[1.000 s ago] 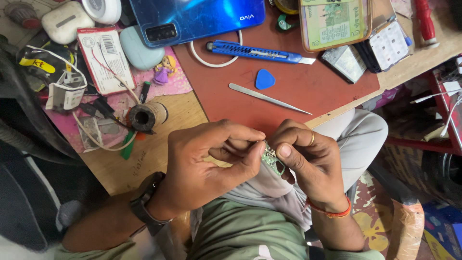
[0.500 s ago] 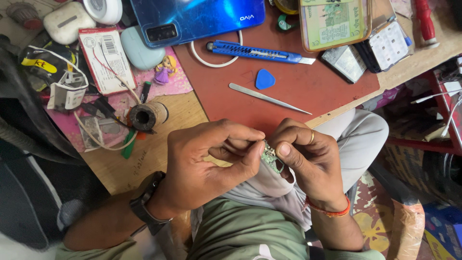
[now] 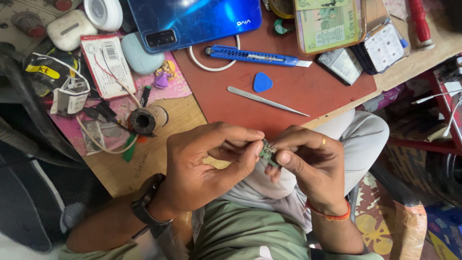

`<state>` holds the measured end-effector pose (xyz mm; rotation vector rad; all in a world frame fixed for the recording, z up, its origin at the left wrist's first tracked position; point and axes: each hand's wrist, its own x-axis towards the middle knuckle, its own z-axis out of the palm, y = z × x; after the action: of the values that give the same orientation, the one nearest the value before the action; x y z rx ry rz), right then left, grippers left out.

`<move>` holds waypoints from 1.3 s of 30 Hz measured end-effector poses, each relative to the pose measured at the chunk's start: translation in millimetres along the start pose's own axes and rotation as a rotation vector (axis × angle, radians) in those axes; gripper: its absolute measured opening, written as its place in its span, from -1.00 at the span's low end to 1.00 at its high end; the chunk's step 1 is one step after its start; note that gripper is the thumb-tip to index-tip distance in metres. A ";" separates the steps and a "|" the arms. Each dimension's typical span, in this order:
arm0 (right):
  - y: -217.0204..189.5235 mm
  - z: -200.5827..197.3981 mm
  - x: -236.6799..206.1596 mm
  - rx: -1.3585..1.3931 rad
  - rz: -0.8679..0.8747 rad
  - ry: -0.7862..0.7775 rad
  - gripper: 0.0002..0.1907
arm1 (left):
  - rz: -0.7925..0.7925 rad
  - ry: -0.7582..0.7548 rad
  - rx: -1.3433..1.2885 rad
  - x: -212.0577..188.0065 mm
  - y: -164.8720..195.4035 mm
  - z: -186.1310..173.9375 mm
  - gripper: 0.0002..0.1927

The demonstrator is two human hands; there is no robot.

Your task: The person holds a blue smartphone and pries along its back edge with a thin metal tool to open the rear cover. They then use a screwdriver on the exposed internals, manipulate the opened phone with both hands, and finally lift out and handle a small internal circuit board with their fingers.

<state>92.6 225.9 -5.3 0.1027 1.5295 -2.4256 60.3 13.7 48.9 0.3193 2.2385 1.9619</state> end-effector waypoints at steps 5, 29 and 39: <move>2.3 5.4 -8.8 -0.412 -0.432 0.179 -0.88 | 0.180 -0.122 0.056 6.4 4.4 -6.1 -0.83; 21.2 -75.5 -56.4 -0.796 -0.321 0.448 -0.83 | 0.311 -0.254 0.014 -1.0 -7.8 3.3 -0.49; 92.2 -88.0 -100.8 -1.608 0.106 0.000 -0.42 | 0.275 -0.241 -0.109 -4.7 -11.1 5.5 -0.47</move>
<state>206.5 286.3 -104.2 -0.1375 2.7642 -0.5525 65.5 16.4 37.1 0.8403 2.0155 2.0346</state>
